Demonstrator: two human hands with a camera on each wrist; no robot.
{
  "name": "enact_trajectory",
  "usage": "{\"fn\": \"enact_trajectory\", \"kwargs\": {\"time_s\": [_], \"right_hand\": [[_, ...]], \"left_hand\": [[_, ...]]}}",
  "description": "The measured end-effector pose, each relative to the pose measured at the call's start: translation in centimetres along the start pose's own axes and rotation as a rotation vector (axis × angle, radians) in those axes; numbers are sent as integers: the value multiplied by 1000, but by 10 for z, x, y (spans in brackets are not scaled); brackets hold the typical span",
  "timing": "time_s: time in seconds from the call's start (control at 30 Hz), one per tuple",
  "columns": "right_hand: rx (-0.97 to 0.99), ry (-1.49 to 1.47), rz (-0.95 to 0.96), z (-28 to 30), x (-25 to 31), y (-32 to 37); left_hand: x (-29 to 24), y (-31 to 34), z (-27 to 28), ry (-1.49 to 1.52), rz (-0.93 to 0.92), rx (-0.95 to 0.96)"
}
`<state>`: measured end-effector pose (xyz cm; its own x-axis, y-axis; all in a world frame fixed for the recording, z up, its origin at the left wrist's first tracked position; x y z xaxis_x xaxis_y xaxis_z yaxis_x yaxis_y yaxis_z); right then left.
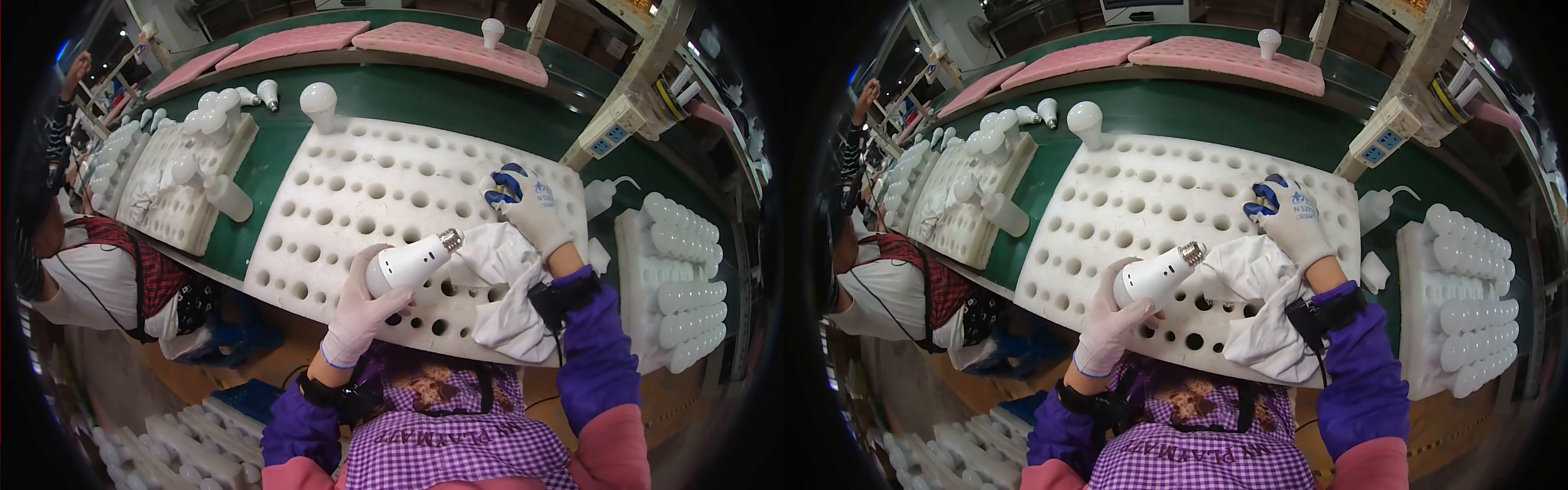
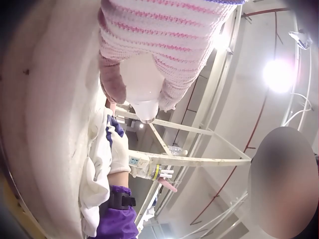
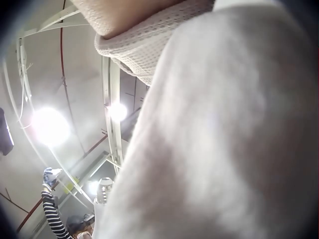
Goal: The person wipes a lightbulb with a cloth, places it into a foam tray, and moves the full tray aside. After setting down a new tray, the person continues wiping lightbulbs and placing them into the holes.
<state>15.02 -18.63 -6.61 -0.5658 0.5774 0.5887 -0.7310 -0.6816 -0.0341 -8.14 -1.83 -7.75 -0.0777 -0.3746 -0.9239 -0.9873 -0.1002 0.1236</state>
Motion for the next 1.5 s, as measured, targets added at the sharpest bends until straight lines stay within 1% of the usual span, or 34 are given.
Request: {"fn": "enact_trajectory", "kwargs": {"time_s": [0.03,0.07,0.13,0.17,0.23,0.27,0.33,0.37,0.43,0.47,0.53,0.57,0.63,0.67,0.73,0.77,0.8,0.83,0.87,0.93,0.97,1.0,1.03,1.07,1.1,1.13,1.2,1.23,1.27,1.33,1.37,1.4,1.47,1.5], "right_hand": [[13,72,23,5,15,3],[14,69,27,6,17,4],[47,258,60,4,23,4],[50,251,66,4,21,4],[61,-85,-55,4,15,2],[71,-90,-43,5,18,3],[126,-665,154,18,50,24],[134,-668,150,19,64,33],[43,-584,288,23,92,55],[106,-583,293,23,94,64],[35,43,563,34,115,78],[41,43,562,31,116,81],[117,386,643,16,125,90],[123,397,639,9,119,93],[200,232,512,8,116,87],[202,230,507,10,116,84],[342,42,357,12,111,75],[473,-148,201,14,107,68],[626,-329,-46,12,103,61],[852,-663,-175,-1,78,47],[875,-697,-184,-9,63,42],[873,-695,-182,-11,63,43],[735,-659,-80,-9,66,42],[605,-621,19,-8,70,45],[589,-650,-142,6,93,59],[611,-379,-52,16,110,66],[360,97,426,19,126,81],[226,300,602,17,129,89],[224,302,599,17,129,92],[227,244,468,17,124,93],[291,44,303,15,112,88],[287,39,302,15,107,81],[593,-635,-188,4,82,67],[475,-594,-147,9,89,66]], "left_hand": [[0,1,0,0,-1,-5],[-1,1,-1,-15,8,-7],[-1,0,-2,-34,17,-12],[0,0,-2,-42,4,-10],[-3,1,-1,-58,-10,-27],[-4,1,-2,-52,7,-11],[-4,3,-3,-31,30,-8],[-4,2,-4,-30,38,-10],[-6,1,-7,-31,54,-4],[-8,1,-9,-65,70,-9],[-7,1,-10,-89,90,-17],[-7,1,-10,-90,100,5],[-7,2,-8,-93,109,23],[-7,2,-8,-121,102,60],[-1,2,-6,-144,98,94],[2,0,-4,-237,12,130],[3,-1,-4,-331,-72,170],[6,0,-3,-333,-64,181],[7,1,-3,-340,-68,192],[7,1,-6,-348,-73,215],[5,2,-7,-288,-79,206],[3,2,-7,-229,-88,193],[-3,2,-8,-227,-93,187],[-6,4,-9,-180,-31,172],[-7,5,-9,-132,33,157],[-7,5,-8,-124,33,148],[-5,2,-6,-129,137,112],[-8,1,-5,-129,137,117],[-9,0,-5,-102,161,130],[-7,1,-4,-73,187,137],[-6,1,-5,-114,111,178],[-5,1,-8,-157,37,222],[-2,2,-10,-193,30,197],[-3,1,-10,-220,10,159]]}}
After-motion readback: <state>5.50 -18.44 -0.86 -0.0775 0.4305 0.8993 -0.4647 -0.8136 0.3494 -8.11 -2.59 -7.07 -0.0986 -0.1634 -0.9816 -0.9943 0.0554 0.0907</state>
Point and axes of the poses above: each hand's wrist, its own y-axis away from the middle knuckle, its own z-axis out of the back of the hand, x = y × z, the point moved 4 cm from there along -y, towards the middle knuckle, and after that the axes turned 14 degrees about x, right-handed, at the moved point
